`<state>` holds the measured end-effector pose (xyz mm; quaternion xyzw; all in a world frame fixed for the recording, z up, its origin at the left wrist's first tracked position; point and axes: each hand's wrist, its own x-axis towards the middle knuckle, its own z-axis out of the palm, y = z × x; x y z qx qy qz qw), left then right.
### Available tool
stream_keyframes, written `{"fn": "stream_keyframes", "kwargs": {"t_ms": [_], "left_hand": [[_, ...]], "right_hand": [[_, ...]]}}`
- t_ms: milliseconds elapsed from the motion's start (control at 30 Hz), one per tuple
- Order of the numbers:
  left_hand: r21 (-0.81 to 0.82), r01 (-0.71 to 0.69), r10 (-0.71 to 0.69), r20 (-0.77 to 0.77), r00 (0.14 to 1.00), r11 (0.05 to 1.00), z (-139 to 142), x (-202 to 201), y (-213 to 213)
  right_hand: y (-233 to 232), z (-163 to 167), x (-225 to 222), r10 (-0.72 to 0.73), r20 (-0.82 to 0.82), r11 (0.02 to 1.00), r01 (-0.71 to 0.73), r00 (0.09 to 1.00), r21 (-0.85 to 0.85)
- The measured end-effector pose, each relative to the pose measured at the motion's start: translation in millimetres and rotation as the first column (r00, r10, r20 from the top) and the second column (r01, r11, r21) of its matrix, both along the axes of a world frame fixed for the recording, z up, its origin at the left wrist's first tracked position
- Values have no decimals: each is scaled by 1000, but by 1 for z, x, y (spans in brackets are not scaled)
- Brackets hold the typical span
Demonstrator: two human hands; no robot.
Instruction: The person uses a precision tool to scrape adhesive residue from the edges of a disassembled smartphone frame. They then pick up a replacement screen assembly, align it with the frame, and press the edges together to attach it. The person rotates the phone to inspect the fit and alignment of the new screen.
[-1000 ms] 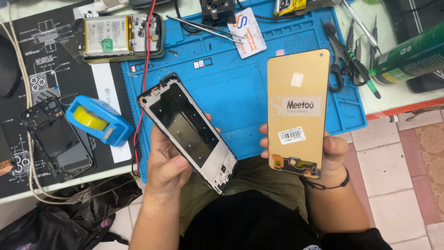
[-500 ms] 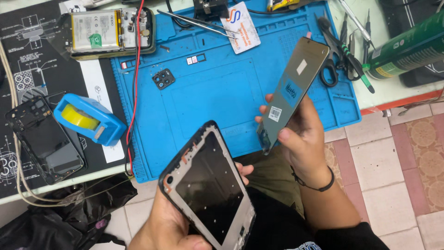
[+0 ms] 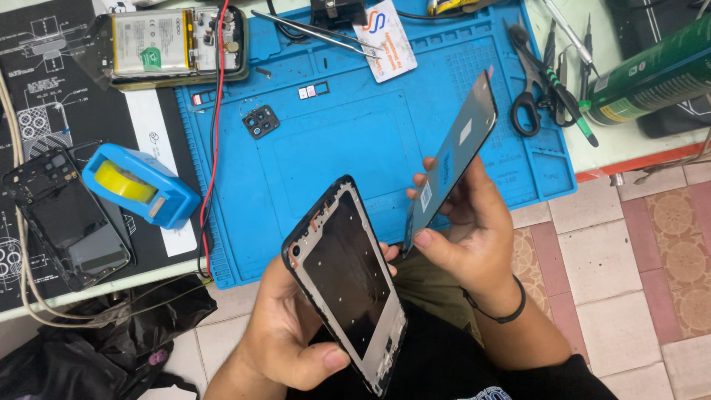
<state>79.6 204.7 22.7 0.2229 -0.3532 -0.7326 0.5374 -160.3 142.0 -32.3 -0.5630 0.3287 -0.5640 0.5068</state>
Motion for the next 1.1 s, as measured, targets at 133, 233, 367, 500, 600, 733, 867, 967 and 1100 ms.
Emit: {"fn": "stream_keyframes", "kwargs": {"t_ms": [133,233,367,500,600,733,867,967,1100], "left_hand": [[20,38,-37,-25,999,999,-1,2,-2],[22,39,-38,-44,998,999,0,1,-2],[5,-41,41,-74,996,999,-1,3,-6],[-24,-177,173,-121,977,984,-3,11,-17],[-174,-199,202,-3,979,964,-7,14,-29],[-235,-216,255,151,955,948,-10,16,-34],[-246,-206,242,130,961,947,-12,17,-34],[-234,-199,224,88,971,952,-12,19,-33],[-220,-198,218,72,973,955,-13,23,-33]], "right_hand": [[0,-5,-2,69,7,996,-69,998,-56],[0,-4,-5,96,13,994,-95,995,-60],[-2,9,-10,88,48,996,-88,995,-16],[5,34,-13,57,-5,995,-56,998,86],[5,52,-8,88,-64,990,-80,994,115],[3,72,6,141,-196,982,-111,970,154],[3,85,17,183,-301,976,-136,936,172],[5,91,20,213,-290,974,-178,933,142],[4,93,21,193,-343,979,-156,919,132]]}}
